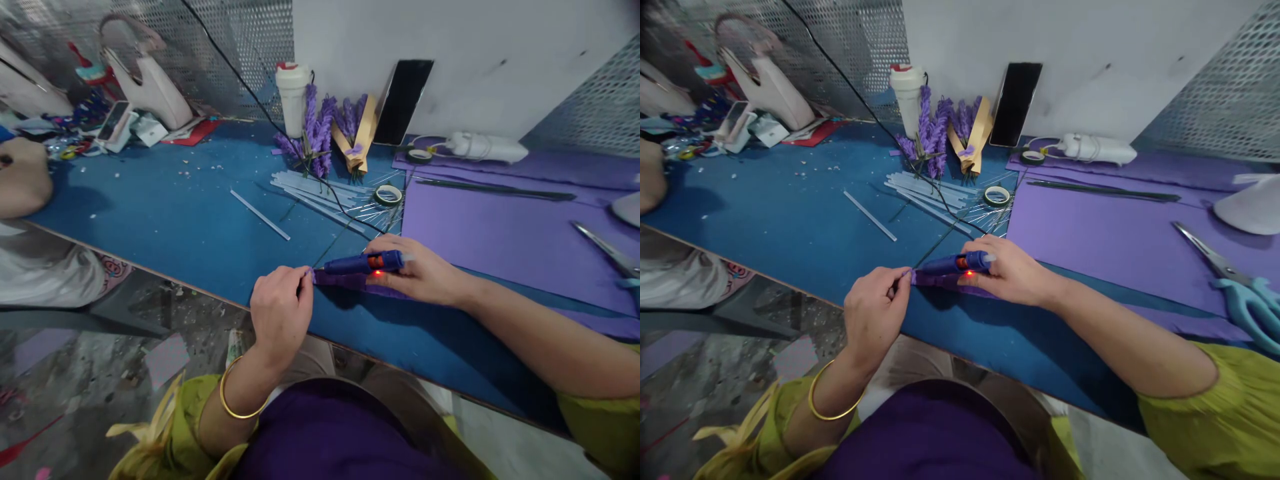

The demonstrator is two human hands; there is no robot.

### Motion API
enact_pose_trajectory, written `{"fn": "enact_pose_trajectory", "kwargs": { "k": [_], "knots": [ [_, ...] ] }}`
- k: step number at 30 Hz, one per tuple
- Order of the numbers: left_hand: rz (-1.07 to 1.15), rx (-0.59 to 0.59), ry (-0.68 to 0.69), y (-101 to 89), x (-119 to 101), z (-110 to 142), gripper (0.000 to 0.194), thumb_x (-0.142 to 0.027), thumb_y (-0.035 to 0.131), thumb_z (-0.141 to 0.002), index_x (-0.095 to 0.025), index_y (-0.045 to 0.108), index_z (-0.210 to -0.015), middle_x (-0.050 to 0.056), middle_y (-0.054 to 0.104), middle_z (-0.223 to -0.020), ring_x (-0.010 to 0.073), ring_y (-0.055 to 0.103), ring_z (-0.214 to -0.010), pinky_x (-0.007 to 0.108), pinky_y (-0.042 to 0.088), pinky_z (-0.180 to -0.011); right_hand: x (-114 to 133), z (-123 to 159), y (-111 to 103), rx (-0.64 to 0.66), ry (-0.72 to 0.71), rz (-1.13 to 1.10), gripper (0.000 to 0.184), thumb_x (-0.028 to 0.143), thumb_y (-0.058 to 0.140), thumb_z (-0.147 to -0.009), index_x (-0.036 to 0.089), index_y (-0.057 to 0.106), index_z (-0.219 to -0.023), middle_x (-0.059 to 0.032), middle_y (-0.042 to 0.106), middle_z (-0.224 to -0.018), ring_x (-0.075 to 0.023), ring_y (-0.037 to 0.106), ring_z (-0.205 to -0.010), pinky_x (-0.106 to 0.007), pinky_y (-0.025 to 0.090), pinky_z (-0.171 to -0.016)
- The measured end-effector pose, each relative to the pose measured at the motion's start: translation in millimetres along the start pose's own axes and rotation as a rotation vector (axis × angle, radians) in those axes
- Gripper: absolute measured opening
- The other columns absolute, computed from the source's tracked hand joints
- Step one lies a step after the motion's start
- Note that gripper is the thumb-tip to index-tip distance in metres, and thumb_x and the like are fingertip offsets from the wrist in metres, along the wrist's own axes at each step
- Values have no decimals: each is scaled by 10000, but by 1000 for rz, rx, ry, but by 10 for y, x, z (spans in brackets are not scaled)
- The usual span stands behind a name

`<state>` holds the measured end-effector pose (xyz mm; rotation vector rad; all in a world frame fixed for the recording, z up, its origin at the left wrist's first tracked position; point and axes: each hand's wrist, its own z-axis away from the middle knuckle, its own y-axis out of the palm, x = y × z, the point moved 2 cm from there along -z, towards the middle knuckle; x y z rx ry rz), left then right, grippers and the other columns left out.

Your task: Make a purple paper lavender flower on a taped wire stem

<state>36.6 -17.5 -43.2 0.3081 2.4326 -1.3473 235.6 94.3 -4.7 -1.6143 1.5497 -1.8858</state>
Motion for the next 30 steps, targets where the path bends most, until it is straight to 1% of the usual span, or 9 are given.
{"fn": "enact_pose_trajectory", "kwargs": {
  "k": [10, 21, 25, 30],
  "knots": [
    [-5, 13, 1, -9, -10, -10, 169, -222, 558, -927, -206, 726, -927, 20, 705, -791, 171, 593, -718, 316, 375, -699, -22, 34, -41, -3, 5, -14, 303, 509, 566, -887, 221, 572, -795, -60, 633, -764, -222, 579, -733, -359, 445, -692],
    [-6, -1, 4, -6, 0, 1, 160, -212, 568, -917, -206, 727, -935, 14, 709, -801, 173, 597, -726, 320, 379, -705, -52, 75, -87, 0, 10, -18, 284, 499, 584, -878, 220, 591, -822, -69, 645, -798, -234, 596, -762, -370, 462, -706],
    [-19, 3, 1, -9, -4, -1, 166, -216, 564, -921, -212, 730, -929, 12, 706, -790, 170, 596, -719, 321, 373, -693, -66, 91, -109, 17, 30, -4, 270, 499, 595, -869, 231, 600, -841, -66, 646, -798, -237, 589, -750, -384, 463, -701],
    [-20, -3, 4, -11, -9, -5, 177, -223, 554, -924, -211, 731, -918, 19, 707, -780, 167, 597, -713, 312, 374, -686, -87, 112, -135, 18, 53, 8, 278, 521, 610, -853, 243, 612, -871, -68, 647, -809, -254, 593, -780, -394, 464, -700]
  ]
}}
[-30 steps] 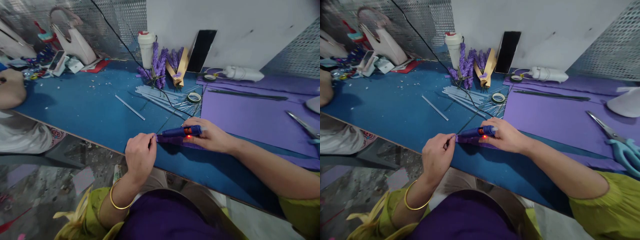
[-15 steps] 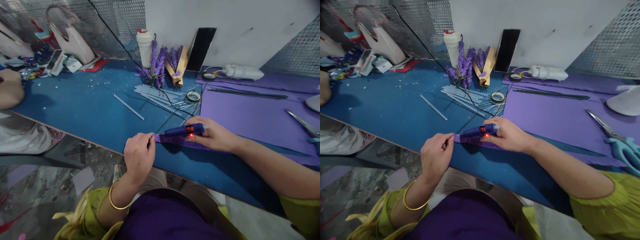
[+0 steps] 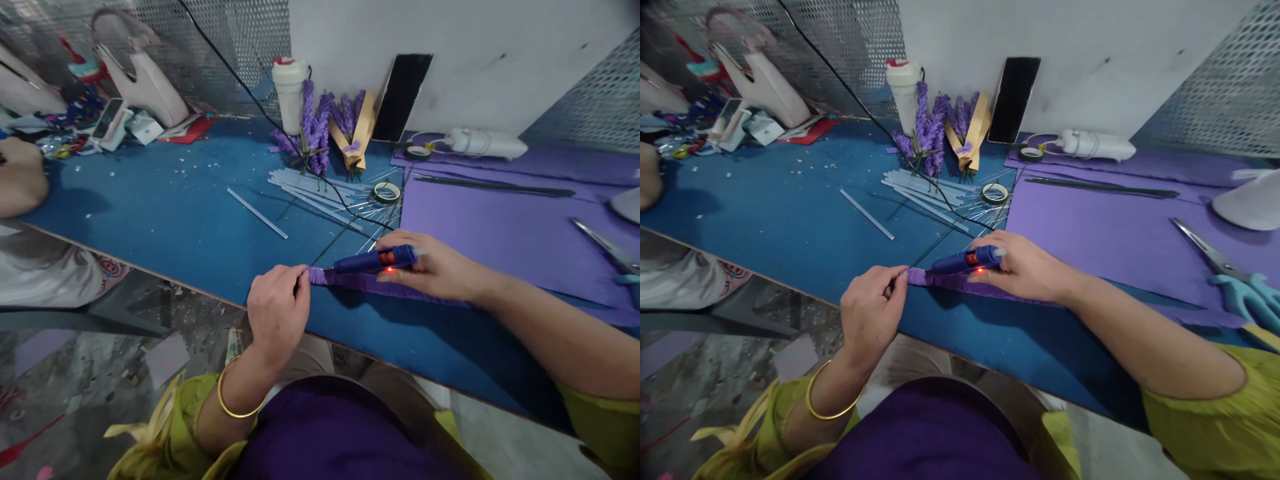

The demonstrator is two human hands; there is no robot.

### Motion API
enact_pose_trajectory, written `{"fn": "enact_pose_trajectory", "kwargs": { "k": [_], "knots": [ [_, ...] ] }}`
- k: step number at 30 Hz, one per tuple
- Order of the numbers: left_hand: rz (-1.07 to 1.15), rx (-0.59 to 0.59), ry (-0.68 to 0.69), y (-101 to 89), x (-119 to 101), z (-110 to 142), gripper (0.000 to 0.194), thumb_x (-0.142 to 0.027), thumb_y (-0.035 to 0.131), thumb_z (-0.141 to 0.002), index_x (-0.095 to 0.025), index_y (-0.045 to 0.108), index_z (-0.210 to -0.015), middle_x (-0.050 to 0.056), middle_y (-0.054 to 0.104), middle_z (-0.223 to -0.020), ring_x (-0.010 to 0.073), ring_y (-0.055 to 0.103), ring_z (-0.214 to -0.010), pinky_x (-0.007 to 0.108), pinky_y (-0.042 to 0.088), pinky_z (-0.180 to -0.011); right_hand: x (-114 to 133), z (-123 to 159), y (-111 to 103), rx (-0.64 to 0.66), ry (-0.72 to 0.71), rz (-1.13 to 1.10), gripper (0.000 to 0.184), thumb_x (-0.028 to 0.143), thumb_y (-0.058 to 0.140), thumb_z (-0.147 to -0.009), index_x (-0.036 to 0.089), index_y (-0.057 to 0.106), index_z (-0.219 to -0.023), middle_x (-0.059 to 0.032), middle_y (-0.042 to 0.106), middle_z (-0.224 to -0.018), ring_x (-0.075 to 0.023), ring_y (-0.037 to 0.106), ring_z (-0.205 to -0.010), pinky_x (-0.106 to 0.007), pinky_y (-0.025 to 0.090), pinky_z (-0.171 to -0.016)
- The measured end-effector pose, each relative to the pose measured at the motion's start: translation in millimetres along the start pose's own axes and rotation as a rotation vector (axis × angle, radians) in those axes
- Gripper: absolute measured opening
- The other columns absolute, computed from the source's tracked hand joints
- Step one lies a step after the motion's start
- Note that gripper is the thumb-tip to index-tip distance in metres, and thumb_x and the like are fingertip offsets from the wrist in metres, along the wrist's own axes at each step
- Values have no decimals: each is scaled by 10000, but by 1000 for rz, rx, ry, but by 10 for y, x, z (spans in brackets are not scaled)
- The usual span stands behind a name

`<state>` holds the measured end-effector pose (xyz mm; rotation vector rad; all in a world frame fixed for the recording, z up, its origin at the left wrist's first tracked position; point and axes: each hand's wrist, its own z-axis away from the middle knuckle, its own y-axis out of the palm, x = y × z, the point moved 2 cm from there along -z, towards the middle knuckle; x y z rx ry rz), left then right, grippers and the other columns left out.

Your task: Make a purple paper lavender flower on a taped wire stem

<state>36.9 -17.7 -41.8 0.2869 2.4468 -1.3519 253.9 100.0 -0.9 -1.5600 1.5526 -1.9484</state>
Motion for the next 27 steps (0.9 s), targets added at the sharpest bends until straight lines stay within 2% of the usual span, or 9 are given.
{"fn": "enact_pose_trajectory", "kwargs": {
  "k": [9, 13, 16, 18, 21, 24, 27],
  "knots": [
    [6, -2, -3, 11, 9, 7, 183, -233, 546, -932, -209, 726, -924, 22, 707, -790, 170, 598, -720, 312, 376, -694, -100, 50, -30, 2, 25, -11, 270, 514, 635, -833, 248, 621, -879, -92, 651, -880, -286, 593, -845, -428, 467, -721],
    [18, -2, -10, 7, 5, 4, 181, -230, 548, -931, -204, 727, -924, 21, 706, -793, 169, 598, -724, 311, 382, -702, -79, 66, -61, -12, -23, -22, 256, 488, 646, -827, 241, 601, -876, -81, 641, -868, -277, 584, -851, -416, 463, -739],
    [30, -1, -16, 4, 6, 4, 183, -225, 546, -930, -200, 727, -924, 26, 708, -796, 168, 600, -725, 307, 388, -705, -45, 67, -97, -36, -90, 11, 175, 401, 608, -853, 232, 576, -887, -60, 616, -816, -247, 561, -794, -387, 443, -733],
    [43, 2, -23, 3, 12, 7, 189, -229, 539, -935, -197, 725, -932, 30, 710, -807, 169, 603, -734, 305, 393, -711, -27, 65, -103, -32, -148, 98, 115, 302, 575, -841, 224, 568, -926, -61, 604, -821, -242, 546, -786, -387, 426, -754],
    [93, 9, -36, -1, 25, 10, 192, -235, 530, -943, -194, 718, -948, 34, 712, -845, 167, 613, -762, 299, 403, -724, -24, 60, -64, 4, -207, 325, 258, 196, 541, -752, 195, 557, -1009, -90, 593, -873, -265, 530, -823, -413, 407, -798],
    [140, 8, -47, -7, 39, 10, 182, -235, 535, -942, -192, 711, -953, 30, 706, -858, 164, 614, -768, 290, 412, -719, -41, 54, -13, -11, -224, 539, 351, 162, 521, -711, 158, 550, -1061, -129, 595, -943, -292, 521, -888, -428, 401, -835],
    [156, -8, -51, -8, 49, 10, 172, -232, 545, -937, -189, 711, -952, 27, 705, -855, 159, 613, -758, 286, 420, -715, -54, 56, -1, -30, -253, 601, 340, 159, 520, -725, 150, 554, -1064, -135, 600, -948, -292, 523, -899, -422, 401, -841]
  ]
}}
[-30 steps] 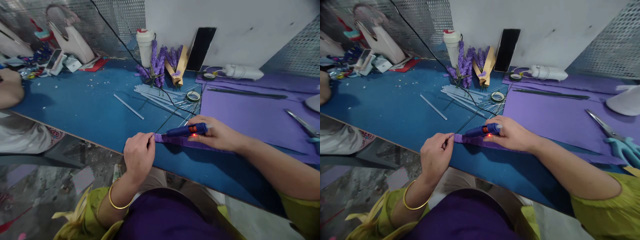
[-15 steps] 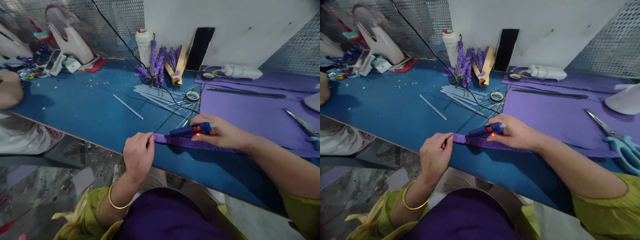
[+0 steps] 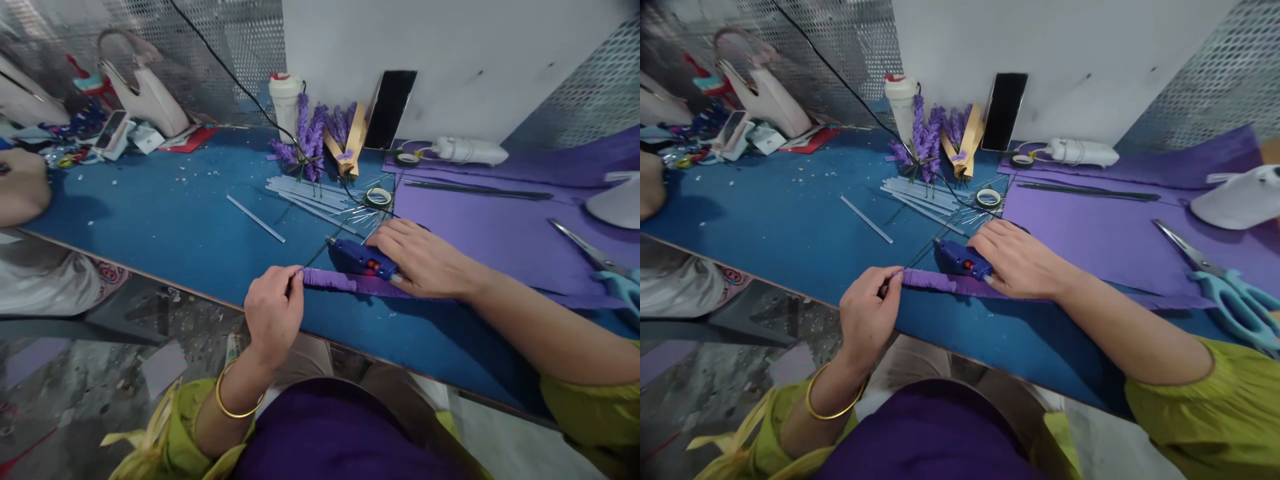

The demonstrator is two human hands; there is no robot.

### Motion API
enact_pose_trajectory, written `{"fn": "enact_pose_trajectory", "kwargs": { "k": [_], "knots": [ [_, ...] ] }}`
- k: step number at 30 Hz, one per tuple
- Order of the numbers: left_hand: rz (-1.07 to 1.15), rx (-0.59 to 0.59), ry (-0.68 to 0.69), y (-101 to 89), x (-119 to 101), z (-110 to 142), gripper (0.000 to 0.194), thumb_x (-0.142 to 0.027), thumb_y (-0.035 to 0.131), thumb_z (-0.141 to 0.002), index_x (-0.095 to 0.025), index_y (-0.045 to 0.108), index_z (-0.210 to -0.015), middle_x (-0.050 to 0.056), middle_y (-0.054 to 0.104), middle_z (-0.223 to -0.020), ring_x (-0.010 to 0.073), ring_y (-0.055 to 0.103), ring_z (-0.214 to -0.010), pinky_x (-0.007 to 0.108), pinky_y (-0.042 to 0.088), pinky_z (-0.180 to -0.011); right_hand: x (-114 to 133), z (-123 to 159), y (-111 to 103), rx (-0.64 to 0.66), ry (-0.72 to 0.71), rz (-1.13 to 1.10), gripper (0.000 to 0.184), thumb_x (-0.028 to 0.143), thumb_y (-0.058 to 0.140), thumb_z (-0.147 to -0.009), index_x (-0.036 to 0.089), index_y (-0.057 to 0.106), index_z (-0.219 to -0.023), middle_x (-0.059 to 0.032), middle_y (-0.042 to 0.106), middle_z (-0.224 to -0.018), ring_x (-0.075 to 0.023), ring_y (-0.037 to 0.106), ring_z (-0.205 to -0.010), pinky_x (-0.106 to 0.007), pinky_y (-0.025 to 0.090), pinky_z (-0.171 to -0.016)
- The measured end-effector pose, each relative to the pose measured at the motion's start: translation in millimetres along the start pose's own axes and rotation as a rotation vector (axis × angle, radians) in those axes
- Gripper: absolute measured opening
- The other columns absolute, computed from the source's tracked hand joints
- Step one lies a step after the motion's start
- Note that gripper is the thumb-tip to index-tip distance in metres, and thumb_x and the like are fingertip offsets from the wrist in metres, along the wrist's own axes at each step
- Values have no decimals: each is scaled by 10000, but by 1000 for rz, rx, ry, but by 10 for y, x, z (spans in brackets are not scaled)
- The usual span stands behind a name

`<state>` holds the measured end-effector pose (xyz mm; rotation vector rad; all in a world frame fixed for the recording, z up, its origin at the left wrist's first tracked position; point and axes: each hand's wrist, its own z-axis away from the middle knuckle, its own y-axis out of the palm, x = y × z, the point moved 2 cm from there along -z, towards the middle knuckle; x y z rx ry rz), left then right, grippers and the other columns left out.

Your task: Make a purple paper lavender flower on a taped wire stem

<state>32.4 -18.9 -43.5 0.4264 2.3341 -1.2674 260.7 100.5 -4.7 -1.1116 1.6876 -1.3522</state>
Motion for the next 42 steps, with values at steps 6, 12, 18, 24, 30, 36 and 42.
{"fn": "enact_pose_trajectory", "kwargs": {
  "k": [6, 12, 18, 24, 30, 36, 42],
  "knots": [
    [-43, -7, 9, 19, 15, 10, 172, -225, 551, -930, -196, 719, -955, 23, 707, -852, 161, 602, -738, 292, 416, -703, -36, 43, -80, -167, 30, -364, 149, 309, 599, -860, 200, 570, -956, -57, 631, -828, -216, 558, -773, -347, 408, -744],
    [-63, -16, 25, 25, 5, 20, 168, -230, 553, -930, -202, 717, -954, 19, 708, -846, 169, 602, -749, 299, 404, -714, 56, 2, -58, -86, 202, -555, 241, 432, 668, -859, 202, 602, -883, -34, 634, -799, -187, 563, -747, -310, 416, -708],
    [-37, -26, 38, 17, -3, 24, 168, -228, 550, -931, -198, 715, -945, 24, 707, -837, 164, 602, -740, 294, 393, -703, 112, -45, -10, -58, 131, -544, 250, 428, 668, -869, 189, 608, -906, -38, 649, -806, -183, 578, -763, -324, 408, -756],
    [-50, -28, 44, 14, -10, 27, 160, -230, 555, -928, -201, 713, -936, 21, 701, -814, 161, 591, -716, 291, 379, -687, 110, -52, 22, -65, 135, -542, 255, 435, 671, -866, 196, 603, -923, -44, 646, -825, -188, 579, -779, -333, 408, -766],
    [-62, -29, 49, 15, -13, 26, 168, -232, 547, -934, -210, 714, -930, 13, 697, -806, 161, 589, -716, 297, 374, -691, 127, -76, 20, -50, 89, -537, 255, 440, 660, -879, 196, 586, -890, -35, 649, -810, -180, 577, -765, -335, 401, -778],
    [-85, -42, 62, 19, -14, 27, 157, -226, 558, -926, -206, 714, -928, 17, 701, -805, 162, 598, -718, 298, 375, -692, 106, -57, 19, -41, 126, -544, 267, 450, 661, -871, 194, 584, -872, -39, 638, -796, -188, 560, -763, -334, 394, -762],
    [-106, -42, 73, 25, -18, 24, 158, -225, 557, -925, -206, 714, -927, 21, 705, -803, 165, 606, -724, 304, 371, -693, 122, -73, 32, -13, 163, -562, 292, 476, 657, -864, 193, 585, -845, -42, 633, -770, -195, 555, -746, -337, 395, -747]
  ]
}}
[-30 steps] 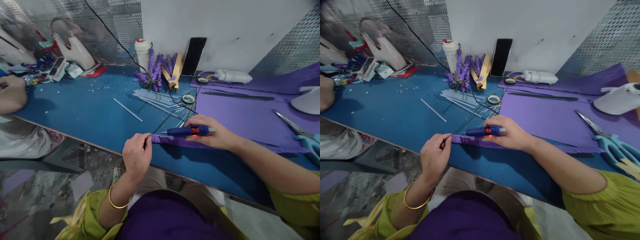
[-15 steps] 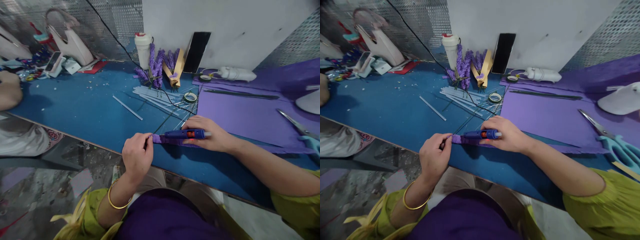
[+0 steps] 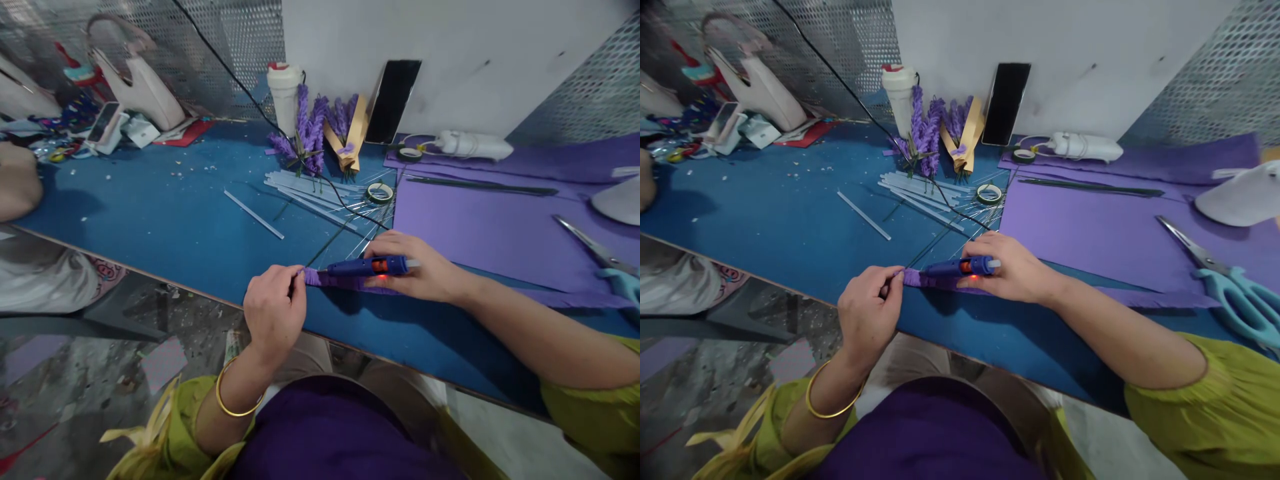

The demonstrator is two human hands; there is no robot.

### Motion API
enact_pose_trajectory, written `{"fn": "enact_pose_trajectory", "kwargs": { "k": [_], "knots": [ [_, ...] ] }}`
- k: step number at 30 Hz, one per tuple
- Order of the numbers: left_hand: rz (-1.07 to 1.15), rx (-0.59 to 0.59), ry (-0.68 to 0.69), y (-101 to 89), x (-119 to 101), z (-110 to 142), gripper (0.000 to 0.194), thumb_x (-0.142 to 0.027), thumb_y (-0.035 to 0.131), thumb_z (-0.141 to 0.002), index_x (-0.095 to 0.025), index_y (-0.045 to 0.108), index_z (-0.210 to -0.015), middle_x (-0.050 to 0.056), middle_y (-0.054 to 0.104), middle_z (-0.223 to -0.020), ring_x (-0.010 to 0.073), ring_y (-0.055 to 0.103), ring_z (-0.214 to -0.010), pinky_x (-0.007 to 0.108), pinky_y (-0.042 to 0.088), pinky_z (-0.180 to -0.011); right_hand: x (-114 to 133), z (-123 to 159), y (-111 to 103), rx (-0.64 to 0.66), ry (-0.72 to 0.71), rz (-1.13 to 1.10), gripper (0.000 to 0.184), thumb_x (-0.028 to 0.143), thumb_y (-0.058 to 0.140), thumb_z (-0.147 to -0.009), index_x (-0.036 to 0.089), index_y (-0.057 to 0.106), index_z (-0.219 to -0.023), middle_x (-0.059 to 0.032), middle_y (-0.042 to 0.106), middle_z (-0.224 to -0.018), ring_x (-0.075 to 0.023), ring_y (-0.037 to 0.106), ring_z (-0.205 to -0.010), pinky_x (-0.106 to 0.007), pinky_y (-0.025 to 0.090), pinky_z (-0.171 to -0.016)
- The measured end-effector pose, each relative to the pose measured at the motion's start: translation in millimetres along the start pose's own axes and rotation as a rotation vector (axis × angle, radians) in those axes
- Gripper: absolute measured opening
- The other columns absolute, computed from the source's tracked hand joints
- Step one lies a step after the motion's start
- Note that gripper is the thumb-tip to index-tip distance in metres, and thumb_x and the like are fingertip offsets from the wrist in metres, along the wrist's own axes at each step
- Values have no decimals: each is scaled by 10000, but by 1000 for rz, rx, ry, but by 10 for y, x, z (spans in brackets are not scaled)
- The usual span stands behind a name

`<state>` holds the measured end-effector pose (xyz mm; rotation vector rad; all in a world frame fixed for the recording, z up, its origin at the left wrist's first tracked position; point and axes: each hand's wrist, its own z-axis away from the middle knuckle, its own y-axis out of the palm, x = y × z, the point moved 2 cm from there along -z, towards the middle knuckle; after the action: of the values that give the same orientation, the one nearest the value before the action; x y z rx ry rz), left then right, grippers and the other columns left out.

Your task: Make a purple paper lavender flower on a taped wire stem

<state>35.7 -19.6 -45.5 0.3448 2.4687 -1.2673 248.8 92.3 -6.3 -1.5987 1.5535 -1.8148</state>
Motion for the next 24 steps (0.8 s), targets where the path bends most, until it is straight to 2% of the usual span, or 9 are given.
{"fn": "enact_pose_trajectory", "kwargs": {
  "k": [24],
  "knots": [
    [7, 19, -12, 3, 11, 5, 170, -232, 550, -931, -207, 717, -953, 18, 709, -839, 166, 606, -740, 318, 382, -705, -29, 36, -92, 9, 23, -3, 292, 466, 669, -845, 212, 547, -765, -19, 589, -705, -187, 527, -716, -338, 403, -737]
  ]
}}
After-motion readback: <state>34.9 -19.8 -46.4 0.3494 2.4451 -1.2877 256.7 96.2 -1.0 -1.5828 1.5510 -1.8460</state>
